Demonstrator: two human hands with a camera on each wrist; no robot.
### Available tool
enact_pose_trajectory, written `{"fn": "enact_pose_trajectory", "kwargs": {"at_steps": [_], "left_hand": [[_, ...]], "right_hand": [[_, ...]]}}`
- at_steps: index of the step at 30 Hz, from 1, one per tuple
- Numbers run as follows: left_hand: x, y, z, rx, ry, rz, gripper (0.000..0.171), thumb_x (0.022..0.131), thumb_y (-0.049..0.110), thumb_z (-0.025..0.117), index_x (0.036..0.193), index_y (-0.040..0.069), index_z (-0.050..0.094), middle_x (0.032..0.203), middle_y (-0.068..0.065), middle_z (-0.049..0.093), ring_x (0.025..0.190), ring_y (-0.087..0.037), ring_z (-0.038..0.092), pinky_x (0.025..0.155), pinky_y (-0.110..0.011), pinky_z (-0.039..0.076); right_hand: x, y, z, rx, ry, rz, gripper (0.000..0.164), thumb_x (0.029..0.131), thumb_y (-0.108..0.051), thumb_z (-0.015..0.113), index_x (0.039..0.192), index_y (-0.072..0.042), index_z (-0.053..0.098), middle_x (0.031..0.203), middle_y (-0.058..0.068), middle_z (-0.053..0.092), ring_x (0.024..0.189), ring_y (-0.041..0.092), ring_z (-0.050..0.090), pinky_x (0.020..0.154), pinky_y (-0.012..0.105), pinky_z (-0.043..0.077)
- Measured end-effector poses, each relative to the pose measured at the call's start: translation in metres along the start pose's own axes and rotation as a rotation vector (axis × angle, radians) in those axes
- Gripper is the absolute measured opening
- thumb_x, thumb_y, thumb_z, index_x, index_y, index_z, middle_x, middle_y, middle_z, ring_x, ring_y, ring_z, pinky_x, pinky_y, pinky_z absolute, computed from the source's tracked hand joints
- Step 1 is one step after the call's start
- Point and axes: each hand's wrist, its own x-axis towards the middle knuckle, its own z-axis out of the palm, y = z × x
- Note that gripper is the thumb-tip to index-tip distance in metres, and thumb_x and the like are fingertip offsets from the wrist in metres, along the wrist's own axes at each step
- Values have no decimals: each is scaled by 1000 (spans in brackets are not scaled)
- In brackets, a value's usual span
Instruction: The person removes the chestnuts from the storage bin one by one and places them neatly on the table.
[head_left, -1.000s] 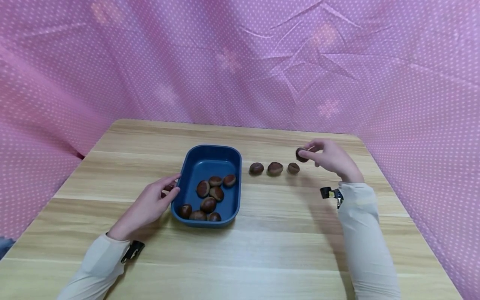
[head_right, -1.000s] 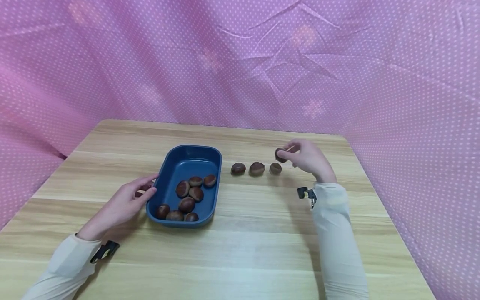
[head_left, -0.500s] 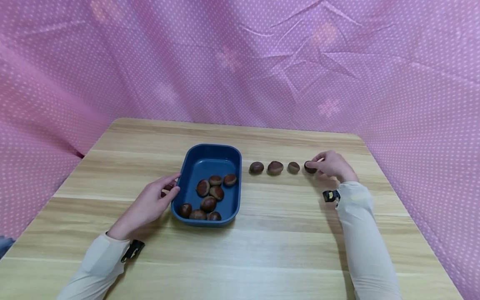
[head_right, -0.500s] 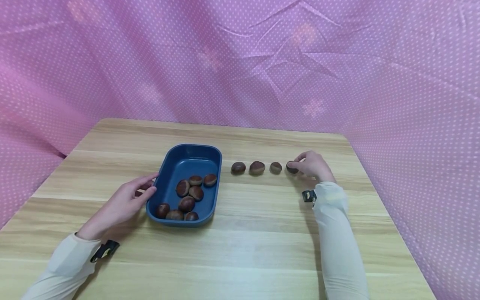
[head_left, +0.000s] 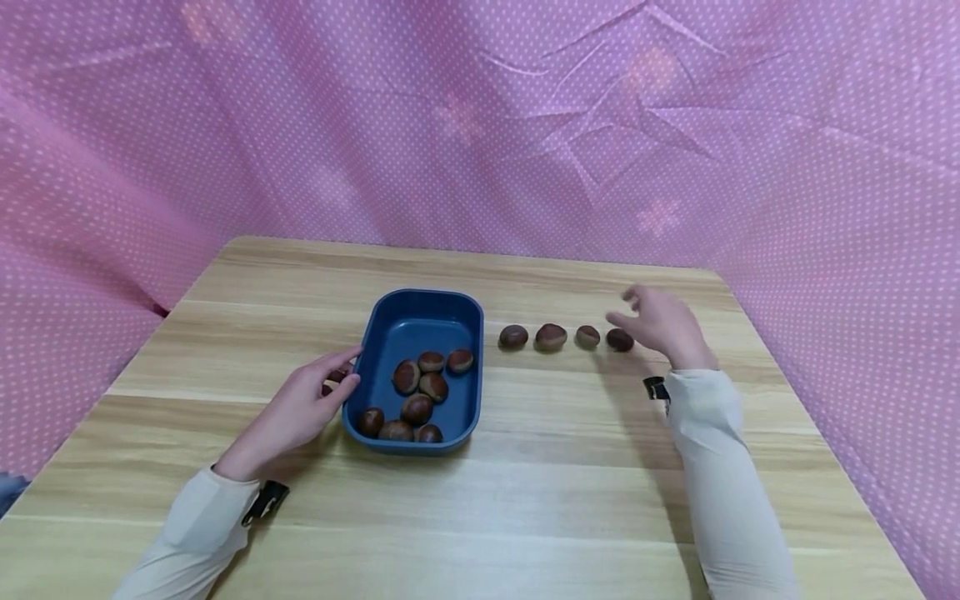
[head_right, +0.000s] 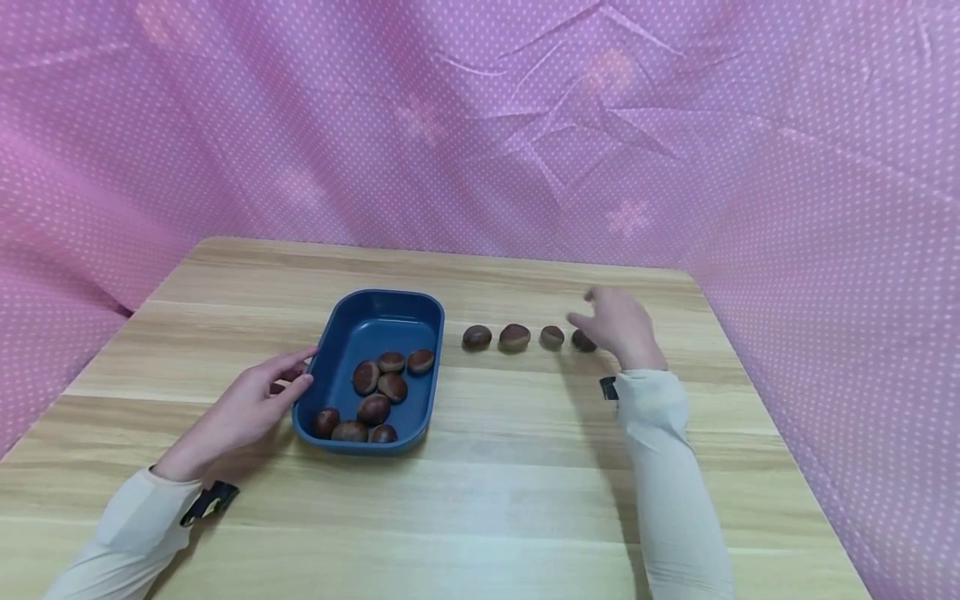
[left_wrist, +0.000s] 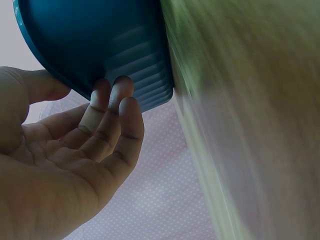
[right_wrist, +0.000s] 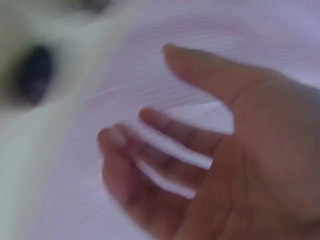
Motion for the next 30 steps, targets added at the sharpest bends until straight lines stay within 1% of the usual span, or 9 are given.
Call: {"fn": "enact_pose_trajectory", "kwargs": {"at_steps": [2,4,7,10,11,14,18,23,30], "left_hand": [[1,0,-1,-1,-1,3,49,109,17,50,153,-3,42,122,-21,66,108,-31,65,91,-49,56],[1,0,-2,-3,-1,5,49,109,19,49,153,-2,42,123,-20,66,108,-31,65,91,-49,56],[1,0,-3,-5,1,8,49,109,19,49,153,-2,42,123,-21,66,108,-31,65,91,-49,56],[-1,-1,-3,2,1,0,49,109,18,49,153,-2,42,121,-20,67,108,-31,65,91,-49,56],[-1,-1,-2,5,-1,-5,49,109,18,50,153,-2,43,120,-19,67,109,-30,64,91,-48,56],[-1,-1,-1,6,-6,-7,49,109,19,50,153,-2,43,120,-19,67,110,-30,64,91,-48,56],[1,0,-3,-4,-8,3,50,110,21,49,154,-1,42,125,-20,66,109,-30,66,91,-49,56],[3,0,-5,1,-9,14,49,110,21,49,154,1,42,127,-21,66,106,-29,67,90,-49,56],[-1,-4,-2,-5,-13,13,48,110,18,49,154,1,42,130,-21,64,111,-30,65,92,-49,56]], "right_hand": [[-8,-36,-3,22,25,-152,60,99,-41,66,143,-2,54,136,22,61,116,39,63,96,56,51],[-15,-74,2,25,0,-319,60,97,-39,70,143,-5,54,139,17,61,117,34,64,98,52,52],[-17,-128,27,-10,-112,-528,63,93,-34,77,145,-8,54,142,12,58,122,28,62,102,45,51],[-13,-170,61,-98,-268,-651,67,90,-30,80,147,-10,51,145,10,54,125,24,58,104,39,49],[-11,-180,71,-134,-321,-664,69,89,-29,82,148,-12,50,143,9,54,125,23,58,102,38,50],[-8,-204,95,-302,-438,-622,78,86,-32,84,153,-23,44,146,4,48,127,24,52,100,39,51],[-6,-220,113,-482,-508,-532,89,85,-44,82,158,-34,32,155,2,36,136,30,42,105,47,49],[-1,-227,125,-447,-484,-597,87,87,-56,75,159,-34,32,158,3,34,136,33,42,108,51,45],[4,-219,134,-293,-473,-698,86,88,-55,76,159,-32,33,162,3,30,139,31,40,110,49,44]]}}
